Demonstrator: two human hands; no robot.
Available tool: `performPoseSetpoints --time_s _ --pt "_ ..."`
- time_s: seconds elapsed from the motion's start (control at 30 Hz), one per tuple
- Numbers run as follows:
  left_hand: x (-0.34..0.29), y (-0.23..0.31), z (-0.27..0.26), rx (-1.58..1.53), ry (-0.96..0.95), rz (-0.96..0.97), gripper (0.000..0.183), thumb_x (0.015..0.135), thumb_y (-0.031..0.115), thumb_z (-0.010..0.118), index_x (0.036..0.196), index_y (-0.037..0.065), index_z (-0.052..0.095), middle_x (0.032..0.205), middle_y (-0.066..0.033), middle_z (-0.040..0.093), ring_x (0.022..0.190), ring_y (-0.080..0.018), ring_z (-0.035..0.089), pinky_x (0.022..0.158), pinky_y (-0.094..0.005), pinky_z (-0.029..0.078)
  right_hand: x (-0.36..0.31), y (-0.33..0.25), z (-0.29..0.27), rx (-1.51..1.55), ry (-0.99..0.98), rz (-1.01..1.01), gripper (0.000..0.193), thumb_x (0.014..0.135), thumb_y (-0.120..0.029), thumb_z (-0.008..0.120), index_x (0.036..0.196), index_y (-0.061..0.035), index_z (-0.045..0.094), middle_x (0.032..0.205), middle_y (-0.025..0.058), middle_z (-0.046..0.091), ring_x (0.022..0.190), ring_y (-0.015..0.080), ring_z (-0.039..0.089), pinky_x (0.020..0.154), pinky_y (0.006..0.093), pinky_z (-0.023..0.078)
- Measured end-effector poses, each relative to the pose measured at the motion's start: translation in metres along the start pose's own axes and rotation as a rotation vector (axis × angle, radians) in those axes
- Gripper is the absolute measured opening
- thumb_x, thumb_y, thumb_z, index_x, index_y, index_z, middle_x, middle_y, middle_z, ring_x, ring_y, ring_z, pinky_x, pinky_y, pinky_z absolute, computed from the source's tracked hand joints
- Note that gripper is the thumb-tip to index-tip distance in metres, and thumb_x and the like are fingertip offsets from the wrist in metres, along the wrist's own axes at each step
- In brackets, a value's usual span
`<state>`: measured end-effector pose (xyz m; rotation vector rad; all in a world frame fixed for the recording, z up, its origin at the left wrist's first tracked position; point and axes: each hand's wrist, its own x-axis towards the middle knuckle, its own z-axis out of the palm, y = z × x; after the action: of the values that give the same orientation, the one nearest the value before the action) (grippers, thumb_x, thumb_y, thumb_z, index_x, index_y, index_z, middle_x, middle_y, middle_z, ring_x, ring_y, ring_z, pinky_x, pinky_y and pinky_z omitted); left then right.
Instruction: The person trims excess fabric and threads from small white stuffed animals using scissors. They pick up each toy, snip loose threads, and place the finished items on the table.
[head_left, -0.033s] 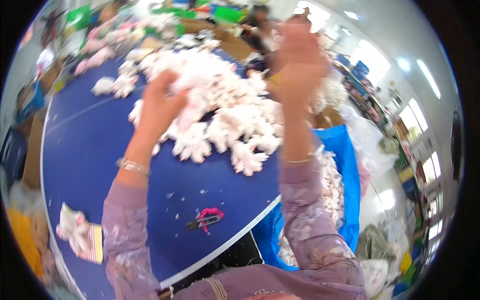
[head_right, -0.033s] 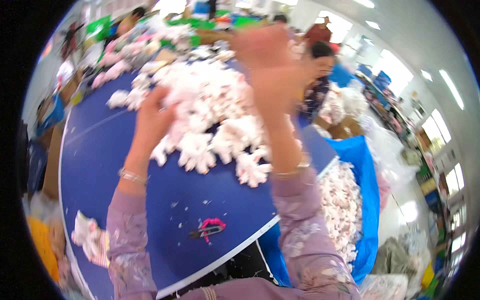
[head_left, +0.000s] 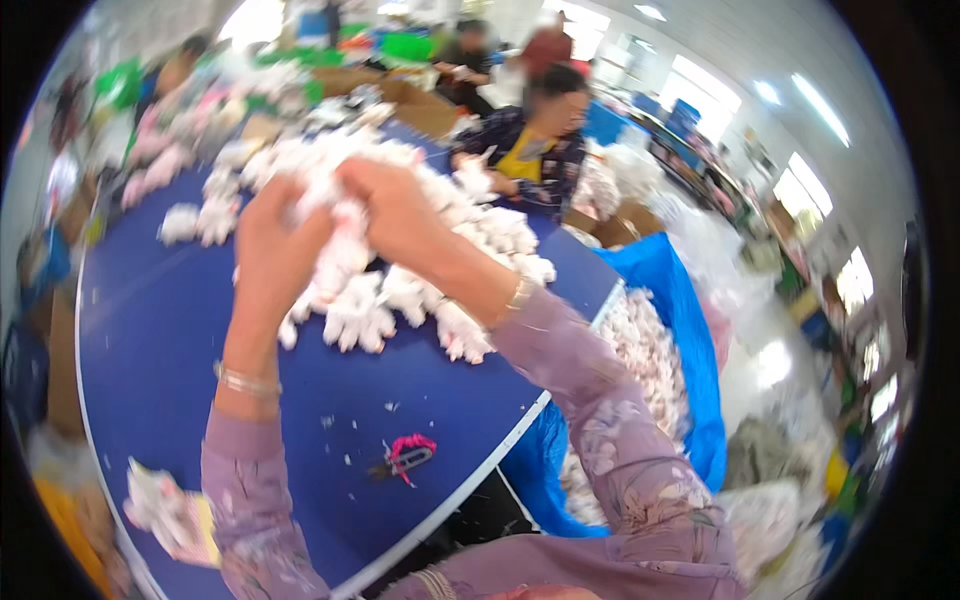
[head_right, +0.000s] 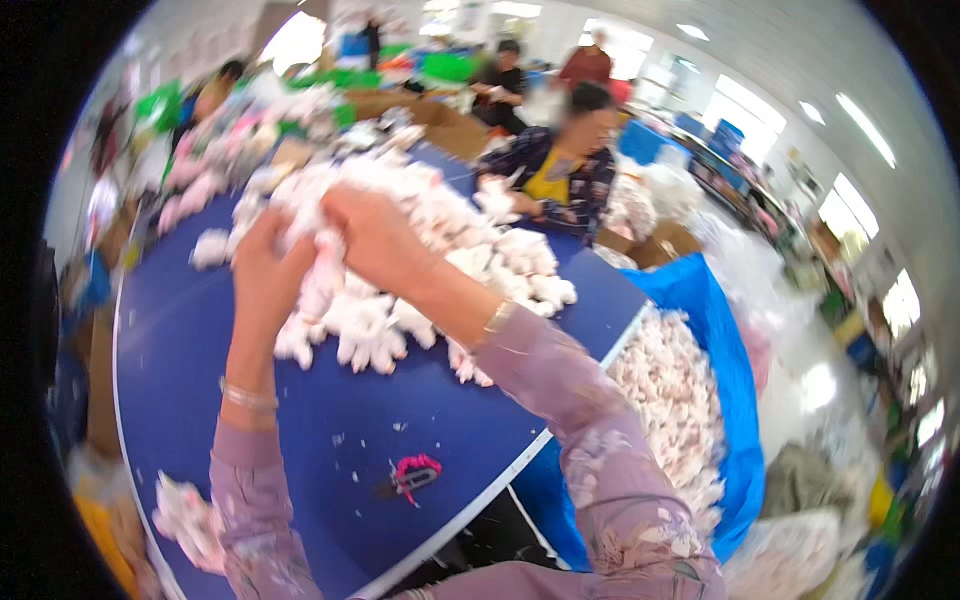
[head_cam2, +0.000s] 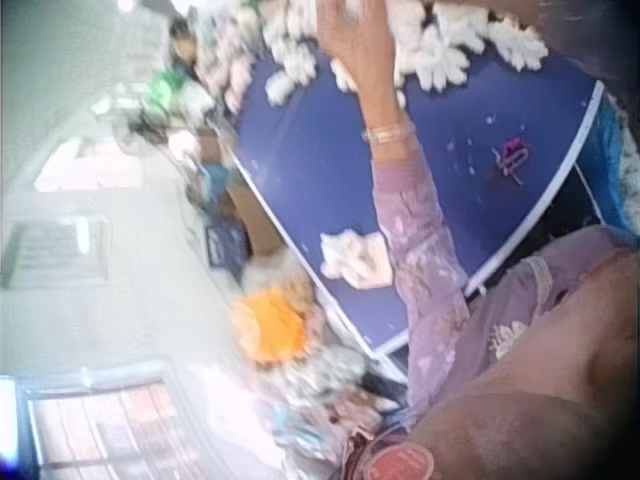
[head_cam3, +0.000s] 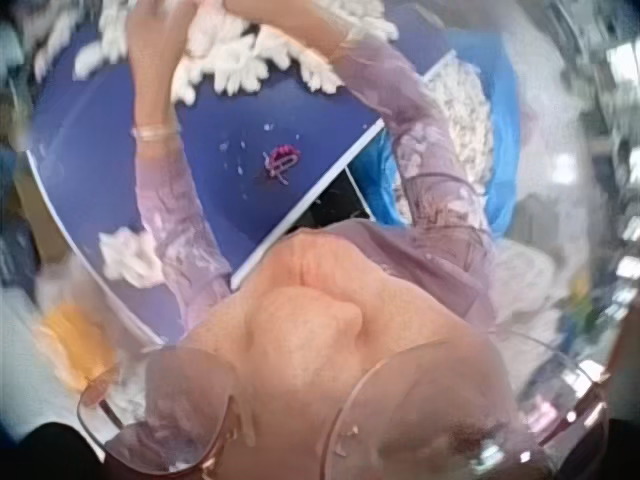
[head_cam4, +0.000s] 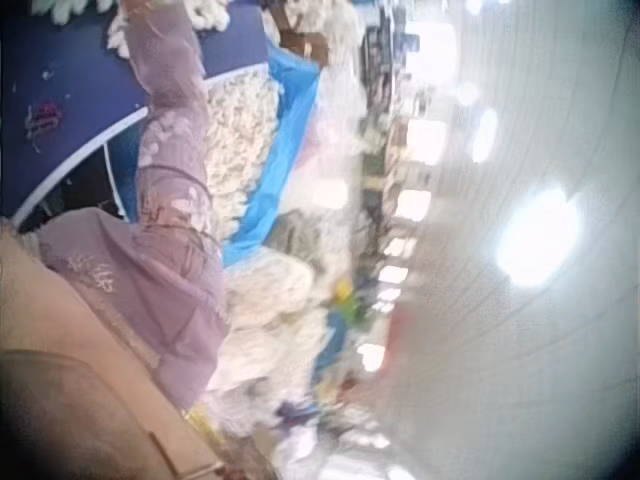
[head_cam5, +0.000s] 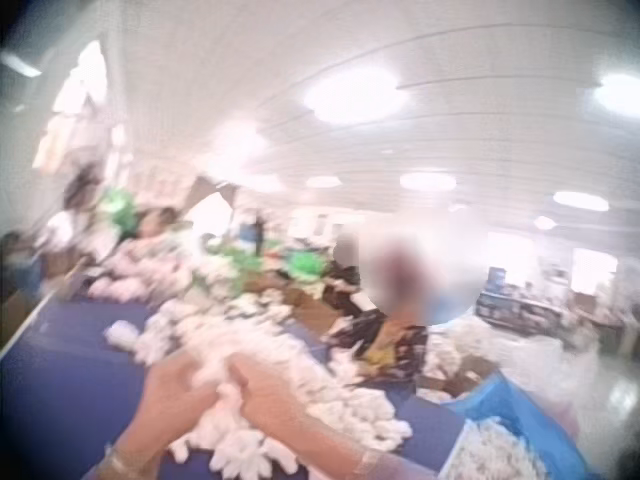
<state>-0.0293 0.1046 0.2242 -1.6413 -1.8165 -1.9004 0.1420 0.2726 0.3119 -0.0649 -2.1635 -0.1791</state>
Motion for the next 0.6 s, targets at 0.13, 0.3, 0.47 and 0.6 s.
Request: performPoseSetpoints --time_s 0.13,0.3,0.47,0.6 --pt "-0.002 -0.016 -0.016 -0.443 -0.052 -0.099 0.01 0.079 0.001 0.062 0.088 0.003 0.058 0.077 0.0011 0.058 0.071 -0.0042 0.052 0.061 -0.0222 0.044 0.048 -0.005 -0.063 1.089 -0.918 -0.156 0.077 0.085 -0.051 0.056 0.147 -0.0184 0.023 0.152 0.0125 0.026 0.137 0.0316 0.03 0.105 0.0585 0.027" --pt "-0.03 -0.047 -0.018 -0.197 -0.276 -0.19 0.009 0.081 0.0 0.06 0.089 0.003 0.058 0.08 0.0011 0.059 0.072 -0.0048 0.053 0.062 -0.022 0.045 -0.025 -0.127 -0.089 0.676 0.337 0.412 0.013 0.089 -0.015 0.064 0.087 -0.0021 0.066 0.07 -0.0018 0.058 0.063 0.0071 0.05 0.056 0.0246 0.04" --pt "-0.089 -0.06 0.003 -0.202 -0.411 -0.326 0.021 0.083 -0.001 0.059 0.103 0.0 0.062 0.092 -0.0048 0.065 0.08 -0.0092 0.059 0.07 -0.0247 0.049 -0.117 -0.133 -0.005 0.749 -0.411 0.584 0.012 0.088 -0.013 0.064 0.086 -0.0011 0.064 0.075 0.0028 0.063 0.068 0.0117 0.057 0.063 0.0262 0.046" --pt "-0.126 -0.073 0.012 -0.197 -0.186 -0.463 0.021 0.082 0.004 0.062 0.102 -0.001 0.06 0.089 -0.0054 0.062 0.077 -0.0107 0.057 0.068 -0.0268 0.048 -0.169 -0.138 0.048 0.896 -0.52 0.757 0.027 0.085 -0.022 0.068 0.098 0.0002 0.06 0.083 0.0078 0.064 0.072 0.0134 0.058 0.066 0.0278 0.047"
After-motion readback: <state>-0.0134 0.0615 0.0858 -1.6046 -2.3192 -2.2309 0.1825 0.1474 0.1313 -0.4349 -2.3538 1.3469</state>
